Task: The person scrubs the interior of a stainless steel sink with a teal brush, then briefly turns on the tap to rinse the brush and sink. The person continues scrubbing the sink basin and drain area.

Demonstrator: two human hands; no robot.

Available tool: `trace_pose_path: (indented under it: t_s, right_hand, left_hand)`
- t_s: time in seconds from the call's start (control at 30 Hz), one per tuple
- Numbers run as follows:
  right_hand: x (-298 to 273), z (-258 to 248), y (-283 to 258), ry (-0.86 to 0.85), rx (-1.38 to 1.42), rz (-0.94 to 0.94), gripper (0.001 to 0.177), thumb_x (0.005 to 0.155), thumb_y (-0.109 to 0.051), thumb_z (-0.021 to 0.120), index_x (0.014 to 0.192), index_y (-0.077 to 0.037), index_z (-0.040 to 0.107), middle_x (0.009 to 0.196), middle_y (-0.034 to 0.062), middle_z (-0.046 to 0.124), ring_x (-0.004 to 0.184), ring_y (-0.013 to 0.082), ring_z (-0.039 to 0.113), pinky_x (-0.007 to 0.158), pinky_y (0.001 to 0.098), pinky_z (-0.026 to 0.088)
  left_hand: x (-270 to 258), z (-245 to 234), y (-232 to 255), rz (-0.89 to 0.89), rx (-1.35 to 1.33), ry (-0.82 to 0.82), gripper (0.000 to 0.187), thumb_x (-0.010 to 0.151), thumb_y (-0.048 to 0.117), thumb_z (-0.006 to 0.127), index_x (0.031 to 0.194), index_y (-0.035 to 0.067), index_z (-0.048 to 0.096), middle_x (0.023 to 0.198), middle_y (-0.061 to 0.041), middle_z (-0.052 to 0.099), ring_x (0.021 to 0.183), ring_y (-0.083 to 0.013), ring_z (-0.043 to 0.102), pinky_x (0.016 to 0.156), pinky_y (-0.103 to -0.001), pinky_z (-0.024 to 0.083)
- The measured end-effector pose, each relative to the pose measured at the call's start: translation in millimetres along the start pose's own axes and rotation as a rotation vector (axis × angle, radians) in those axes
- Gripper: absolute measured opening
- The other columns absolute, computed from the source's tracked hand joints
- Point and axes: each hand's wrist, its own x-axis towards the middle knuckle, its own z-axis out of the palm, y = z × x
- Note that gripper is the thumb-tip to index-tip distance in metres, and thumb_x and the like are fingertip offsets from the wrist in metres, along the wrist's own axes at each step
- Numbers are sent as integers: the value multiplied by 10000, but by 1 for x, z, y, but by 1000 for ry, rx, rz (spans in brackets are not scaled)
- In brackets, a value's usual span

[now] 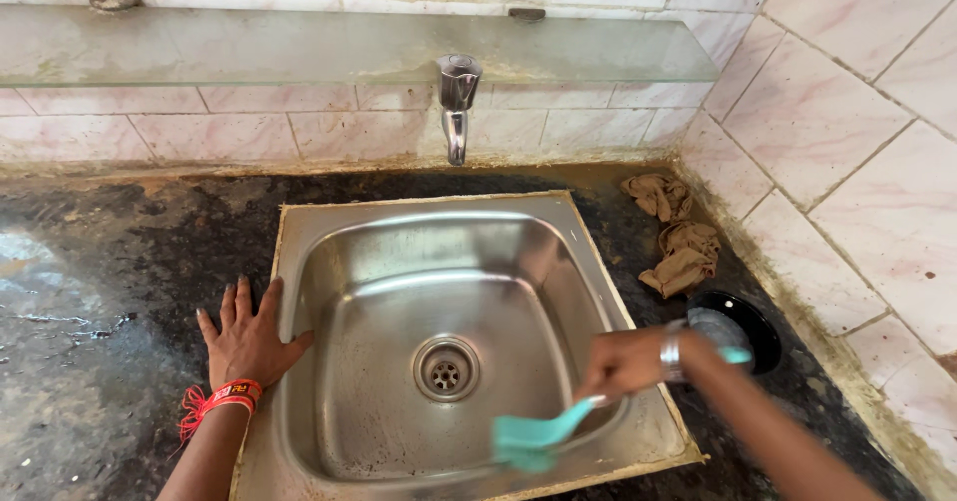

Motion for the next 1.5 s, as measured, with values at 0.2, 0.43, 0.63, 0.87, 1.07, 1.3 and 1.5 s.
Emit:
trace_pose_path:
  t_s: [0.2,0.43,0.63,0.87,1.07,1.3,1.5]
  right_hand:
    - [-13,4,16,59,-178,-45,215,986,-270,679,1090,-138,813,676,-28,665,456,55,428,444,251,358]
    - [73,67,-116,347,-224,-414,315,933,-152,631,1200,-197,791,662,39,693,459,133,491,475,333,412]
    - [44,70,-122,339,-280,-237,263,968,-235,644,1198,-303,755,677,57,704,457,159,518,536,351,430]
    - [-92,42,-7,333,-401,325,346,893,-351,733,1226,-442,764,905,-8,720,862,158,651,792,385,503]
    - [-87,74,-27,353,-281,254,380,893,-245,708,1208,-444,783,860,-7,740,832,158,675,775,373,504]
    - [25,106,-159,359,-392,-103,318,974,-162,610,1213,-326,741,719,66,669,656,253,647,632,428,507]
    - [93,125,-220,662,-524,-456,272,766,-133,677,986,-224,807,729,121,686,744,346,675,642,505,503]
  left_hand:
    - [-1,0,1,6,-2,8,1053,670,682,747,1560,282,351,1668,-162,229,1553,-323,183,1214,-625,81]
    - [-2,1,0,16,-36,36,1035,671,677,753,1548,280,374,1665,-162,244,1552,-323,199,1223,-625,84]
    - [-2,2,-3,8,-67,50,1023,663,655,764,1540,290,386,1660,-157,249,1552,-318,193,1228,-612,80]
    - [-1,0,-2,13,-50,33,1029,671,657,758,1549,282,374,1666,-162,239,1553,-320,184,1220,-619,85]
    - [0,1,-2,19,-36,25,1028,676,662,752,1551,276,375,1665,-167,234,1551,-322,185,1211,-623,92]
    - [-1,12,-9,49,-99,97,954,692,649,744,1511,263,443,1650,-155,295,1541,-310,234,1225,-595,125]
    - [-1,18,-14,59,-194,164,841,724,630,722,1454,257,535,1629,-133,360,1531,-284,277,1236,-566,145]
